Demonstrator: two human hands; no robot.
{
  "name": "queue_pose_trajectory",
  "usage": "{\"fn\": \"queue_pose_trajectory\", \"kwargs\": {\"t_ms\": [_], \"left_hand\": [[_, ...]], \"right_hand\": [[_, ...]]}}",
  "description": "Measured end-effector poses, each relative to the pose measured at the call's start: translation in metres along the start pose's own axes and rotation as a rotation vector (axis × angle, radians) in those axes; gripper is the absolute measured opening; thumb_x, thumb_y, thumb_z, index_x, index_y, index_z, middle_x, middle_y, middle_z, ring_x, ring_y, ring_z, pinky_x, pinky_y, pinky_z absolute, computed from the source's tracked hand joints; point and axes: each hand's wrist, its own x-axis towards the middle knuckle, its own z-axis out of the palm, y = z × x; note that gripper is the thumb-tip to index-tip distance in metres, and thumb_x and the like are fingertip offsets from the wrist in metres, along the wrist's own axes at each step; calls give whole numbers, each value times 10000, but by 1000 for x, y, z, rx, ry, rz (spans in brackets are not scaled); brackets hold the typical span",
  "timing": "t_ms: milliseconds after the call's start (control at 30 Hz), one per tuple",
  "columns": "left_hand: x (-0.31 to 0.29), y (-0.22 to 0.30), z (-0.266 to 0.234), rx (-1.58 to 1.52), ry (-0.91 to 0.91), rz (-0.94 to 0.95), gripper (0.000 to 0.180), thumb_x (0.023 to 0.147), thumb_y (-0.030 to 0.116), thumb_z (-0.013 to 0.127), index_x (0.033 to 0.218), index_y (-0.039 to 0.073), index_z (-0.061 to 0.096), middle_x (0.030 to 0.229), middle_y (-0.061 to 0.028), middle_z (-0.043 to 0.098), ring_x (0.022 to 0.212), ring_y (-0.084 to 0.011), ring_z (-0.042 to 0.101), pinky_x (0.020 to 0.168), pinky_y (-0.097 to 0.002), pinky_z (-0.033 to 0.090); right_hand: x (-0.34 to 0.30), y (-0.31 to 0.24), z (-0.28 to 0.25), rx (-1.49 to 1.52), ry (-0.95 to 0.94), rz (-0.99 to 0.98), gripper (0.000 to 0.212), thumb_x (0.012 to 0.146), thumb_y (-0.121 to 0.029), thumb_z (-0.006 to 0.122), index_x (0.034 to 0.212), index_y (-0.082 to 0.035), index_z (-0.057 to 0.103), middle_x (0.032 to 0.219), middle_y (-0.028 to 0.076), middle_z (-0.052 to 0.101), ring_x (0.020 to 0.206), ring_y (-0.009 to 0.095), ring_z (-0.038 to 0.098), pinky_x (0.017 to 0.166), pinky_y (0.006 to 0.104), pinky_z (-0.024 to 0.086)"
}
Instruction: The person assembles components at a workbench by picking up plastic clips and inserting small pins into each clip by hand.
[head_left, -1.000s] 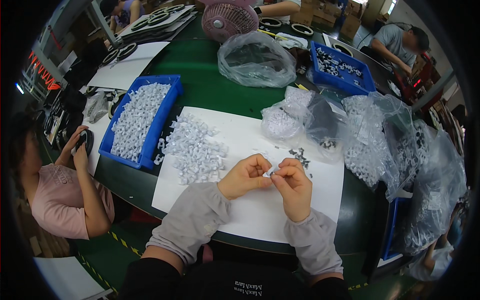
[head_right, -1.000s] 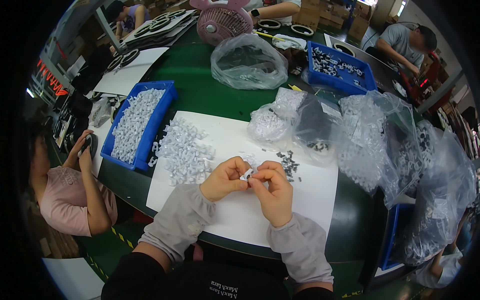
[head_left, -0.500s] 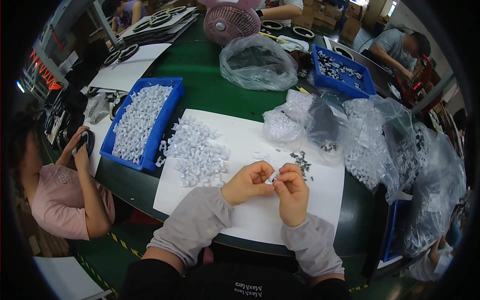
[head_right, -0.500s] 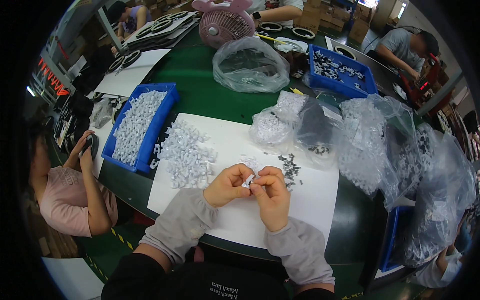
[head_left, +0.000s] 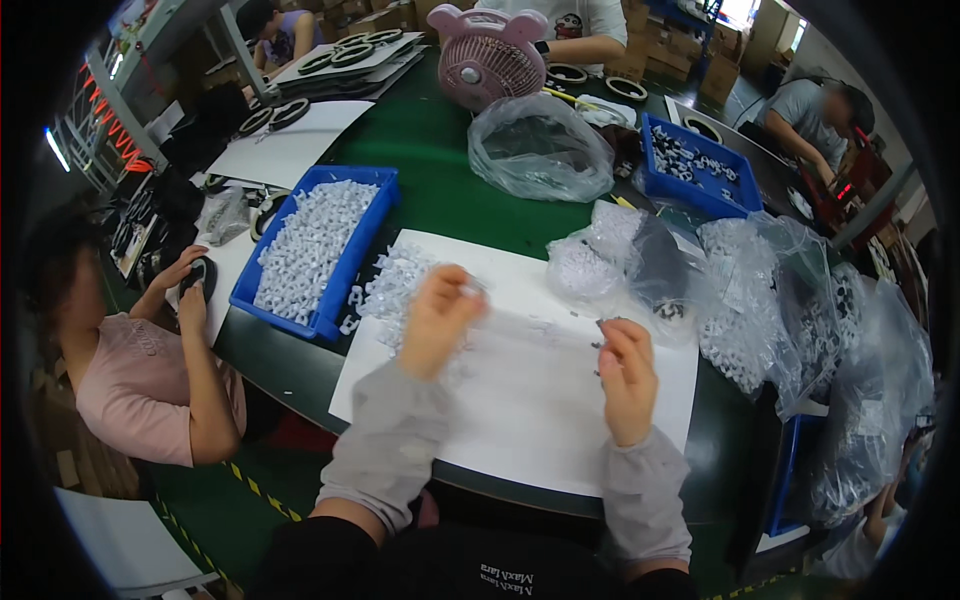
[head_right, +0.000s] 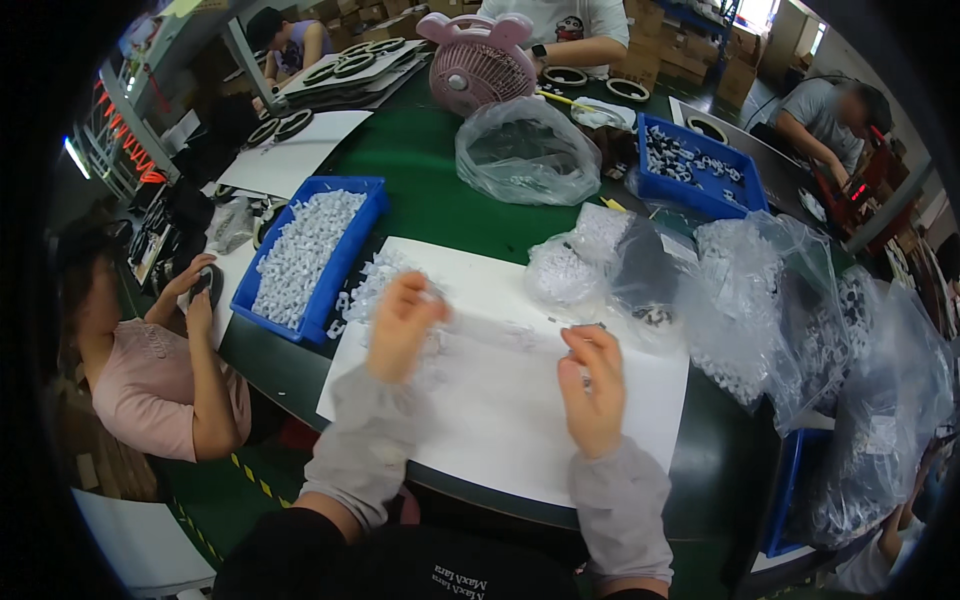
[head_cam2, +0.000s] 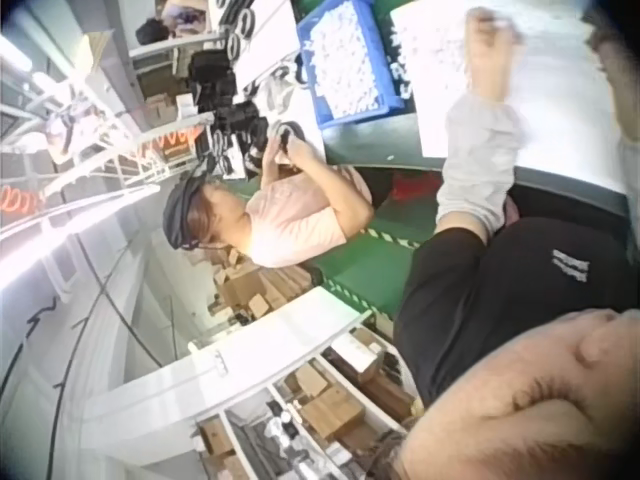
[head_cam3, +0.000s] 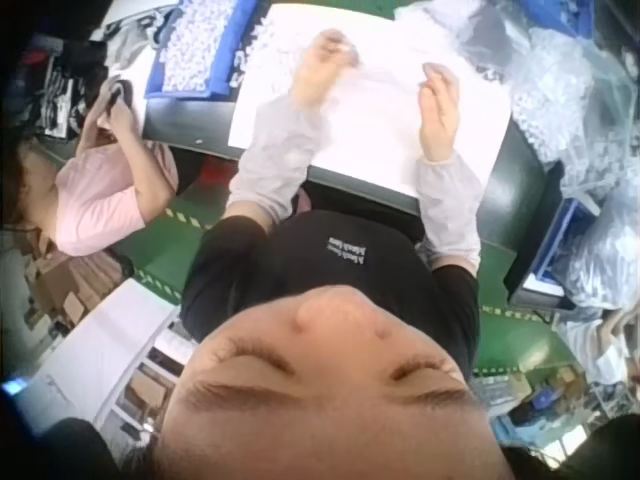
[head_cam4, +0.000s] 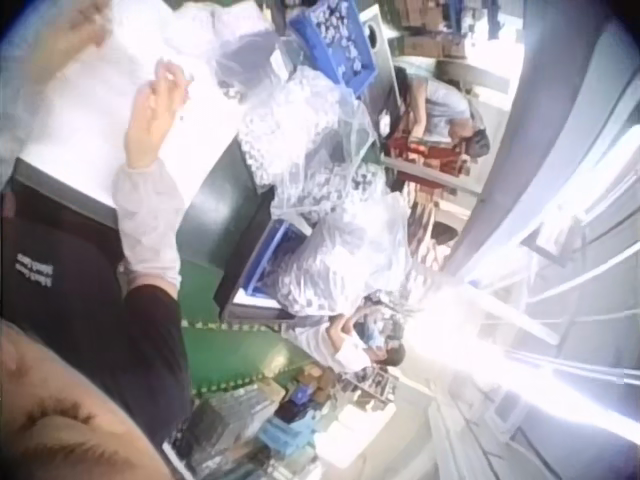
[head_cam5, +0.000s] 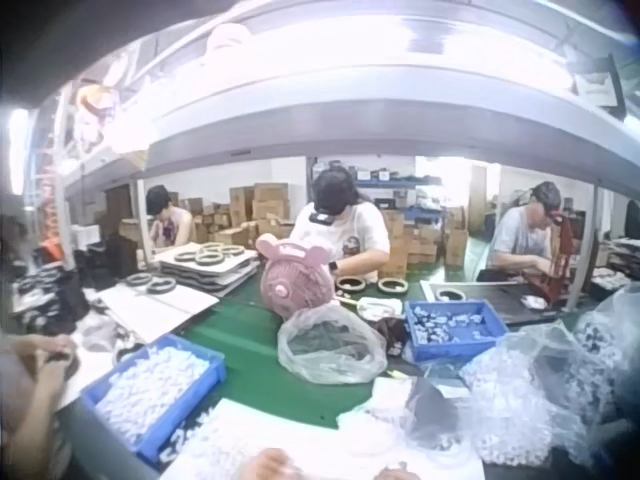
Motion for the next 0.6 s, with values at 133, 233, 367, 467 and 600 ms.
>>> {"fn": "queue_pose_trajectory", "kwargs": {"t_ms": [133,233,367,467,600], "left_hand": [[33,54,-83,745,399,338,281,800,163,713,979,23,546,836,-36,584,702,-110,542,608,-243,446],[40,73,-132,1359,467,373,369,746,260,753,971,31,571,886,-145,595,824,-282,577,719,-365,460],[40,58,-96,1374,137,518,266,718,238,745,854,35,641,854,-150,595,833,-341,568,736,-417,450],[31,24,-59,1260,-361,463,247,731,259,719,889,75,667,858,-126,622,846,-328,576,736,-419,448],[37,2,-36,1522,-476,376,206,795,284,648,909,114,669,864,-87,644,898,-284,574,764,-430,428]], "right_hand": [[2,7,-27,-144,6,2,136,826,-2,581,939,42,642,922,112,599,788,176,559,728,256,449],[0,7,-26,-160,-9,34,100,821,-15,594,896,29,645,847,100,612,746,179,572,697,280,449],[2,19,-24,-439,-81,-40,74,784,-62,633,843,-24,658,818,64,619,735,215,575,693,338,416],[11,25,-16,-534,-101,-94,75,767,-98,645,826,-60,669,806,39,615,754,234,569,709,358,386],[32,48,-5,-577,-156,-18,78,777,-114,638,833,-78,678,792,35,610,804,236,570,732,373,379]]}}
